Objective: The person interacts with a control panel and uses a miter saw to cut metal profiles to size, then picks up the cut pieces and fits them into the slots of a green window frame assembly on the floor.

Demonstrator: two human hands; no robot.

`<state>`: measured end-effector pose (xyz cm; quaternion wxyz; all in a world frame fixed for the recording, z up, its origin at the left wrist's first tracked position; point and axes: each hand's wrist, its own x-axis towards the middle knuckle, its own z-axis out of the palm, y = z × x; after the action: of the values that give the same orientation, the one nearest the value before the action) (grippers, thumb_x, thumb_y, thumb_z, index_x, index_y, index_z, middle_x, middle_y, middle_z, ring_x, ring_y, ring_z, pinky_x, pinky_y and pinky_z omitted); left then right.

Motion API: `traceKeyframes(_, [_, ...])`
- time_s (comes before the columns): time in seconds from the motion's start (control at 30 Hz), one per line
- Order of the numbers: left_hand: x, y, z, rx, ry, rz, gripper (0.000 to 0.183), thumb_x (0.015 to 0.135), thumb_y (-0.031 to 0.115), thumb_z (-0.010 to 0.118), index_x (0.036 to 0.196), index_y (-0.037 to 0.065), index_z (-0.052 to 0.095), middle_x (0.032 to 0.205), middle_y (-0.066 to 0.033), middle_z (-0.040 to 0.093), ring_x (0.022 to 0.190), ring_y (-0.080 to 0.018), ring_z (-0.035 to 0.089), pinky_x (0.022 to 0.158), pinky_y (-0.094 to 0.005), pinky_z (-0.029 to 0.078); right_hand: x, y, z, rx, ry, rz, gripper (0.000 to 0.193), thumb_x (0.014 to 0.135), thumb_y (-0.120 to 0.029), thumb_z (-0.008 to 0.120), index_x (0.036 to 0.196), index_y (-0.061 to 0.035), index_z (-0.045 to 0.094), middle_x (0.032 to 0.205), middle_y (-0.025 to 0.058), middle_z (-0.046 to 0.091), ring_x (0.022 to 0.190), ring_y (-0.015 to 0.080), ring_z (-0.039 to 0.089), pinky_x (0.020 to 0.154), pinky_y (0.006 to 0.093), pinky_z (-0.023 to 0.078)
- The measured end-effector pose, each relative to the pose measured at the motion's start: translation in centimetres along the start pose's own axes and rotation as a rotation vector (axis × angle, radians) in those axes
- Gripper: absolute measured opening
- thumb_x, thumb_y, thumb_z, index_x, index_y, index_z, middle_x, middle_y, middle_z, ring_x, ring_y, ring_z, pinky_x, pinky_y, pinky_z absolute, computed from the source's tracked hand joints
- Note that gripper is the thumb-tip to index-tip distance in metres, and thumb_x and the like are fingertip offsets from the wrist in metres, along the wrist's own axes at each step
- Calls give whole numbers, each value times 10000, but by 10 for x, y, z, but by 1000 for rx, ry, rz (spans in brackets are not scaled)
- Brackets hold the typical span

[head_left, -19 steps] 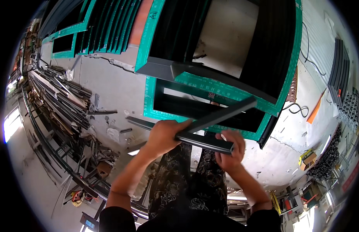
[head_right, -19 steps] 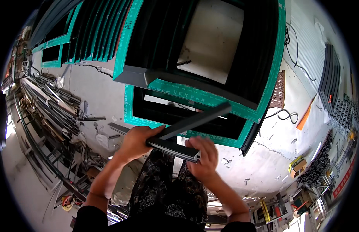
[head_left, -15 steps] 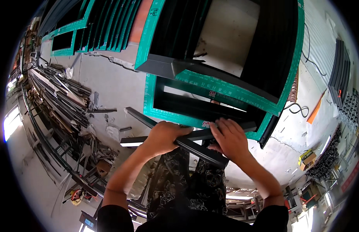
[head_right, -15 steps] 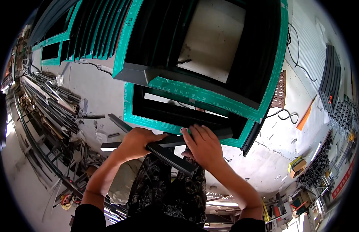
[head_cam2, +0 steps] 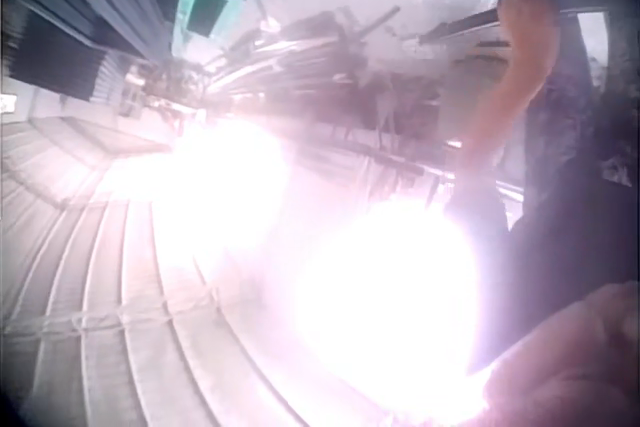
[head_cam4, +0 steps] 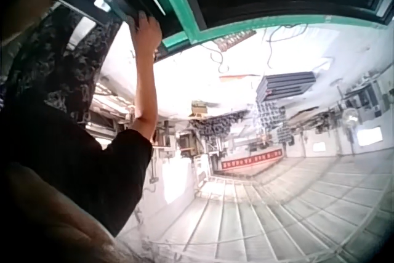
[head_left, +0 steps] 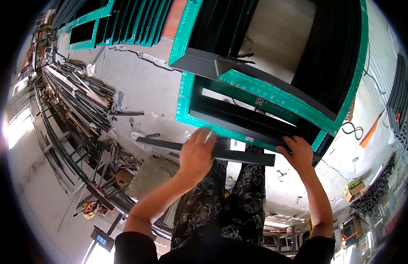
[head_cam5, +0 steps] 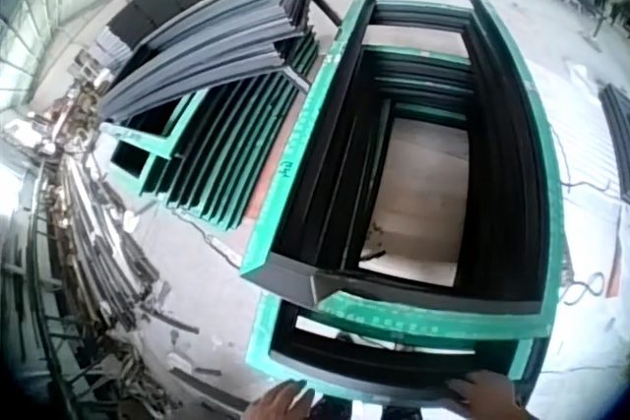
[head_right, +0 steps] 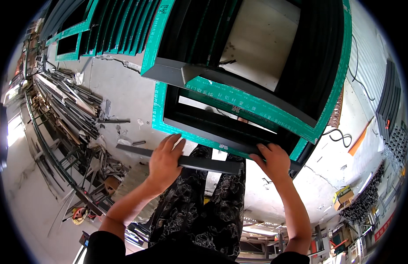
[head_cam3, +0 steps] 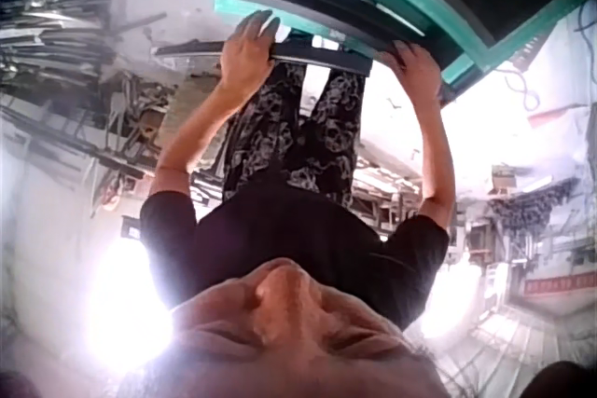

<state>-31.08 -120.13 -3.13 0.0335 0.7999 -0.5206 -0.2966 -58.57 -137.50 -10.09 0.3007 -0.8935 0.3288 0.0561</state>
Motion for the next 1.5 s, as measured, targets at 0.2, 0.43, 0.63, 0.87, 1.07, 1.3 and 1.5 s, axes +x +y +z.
traceKeyframes(0.2, [40, -11, 45, 69, 23, 54, 619, 646, -8, 677, 1247, 30, 535, 1370, -132, 477, 1296, -313, 434, 923, -404, 465, 15, 11, 22, 32, -50, 6, 422, 759, -456, 711, 948, -80, 708, 748, 95, 593, 724, 286, 613, 607, 375, 498])
traceKeyframes(0.43, [60, -17, 70, -33, 79, 83, 526, 616, -57, 589, 1129, 56, 619, 1132, -120, 591, 1086, -341, 530, 889, -423, 473, 8, 31, 34, -43, -68, 29, 488, 776, -596, 635, 920, -137, 722, 751, 55, 606, 687, 252, 626, 577, 364, 500])
traceKeyframes(0.63, [59, -32, 57, 72, 4, 7, 455, 624, -42, 639, 1065, 73, 640, 1102, -150, 600, 1095, -370, 522, 949, -448, 431, 15, 14, 54, 3, -71, 83, 482, 762, -627, 615, 858, -163, 705, 723, 35, 578, 685, 233, 623, 563, 367, 498])
traceKeyframes(0.87, [59, -56, 73, 34, -4, 63, 531, 619, -67, 688, 1128, 66, 618, 1160, -146, 605, 1100, -368, 542, 949, -444, 438, 10, 14, 60, 83, 126, 107, 391, 704, -537, 678, 731, -146, 673, 677, 37, 558, 706, 244, 616, 598, 369, 505])
traceKeyframes(1.07, [58, -56, 69, 57, -42, 64, 521, 637, -70, 675, 1138, 63, 617, 1159, -157, 600, 1089, -383, 543, 936, -448, 444, 6, 13, 66, 155, 139, 113, 365, 689, -494, 712, 728, -132, 675, 689, 26, 568, 736, 228, 618, 615, 369, 512])
traceKeyframes(1.3, [54, -67, 65, 110, -36, 67, 515, 640, -23, 685, 1138, 96, 623, 1156, -157, 597, 1085, -382, 543, 913, -444, 454, 8, 10, 67, 176, 95, 116, 365, 695, -480, 716, 748, -121, 680, 758, 23, 590, 804, 211, 617, 644, 349, 523])
traceKeyframes(1.5, [54, -28, 45, 118, 14, -33, 470, 605, -35, 640, 1054, 103, 632, 1065, -147, 624, 998, -370, 574, 877, -443, 465, 11, 8, 62, 132, 64, 93, 406, 750, -539, 651, 876, -153, 670, 852, 18, 602, 796, 204, 628, 590, 340, 517])
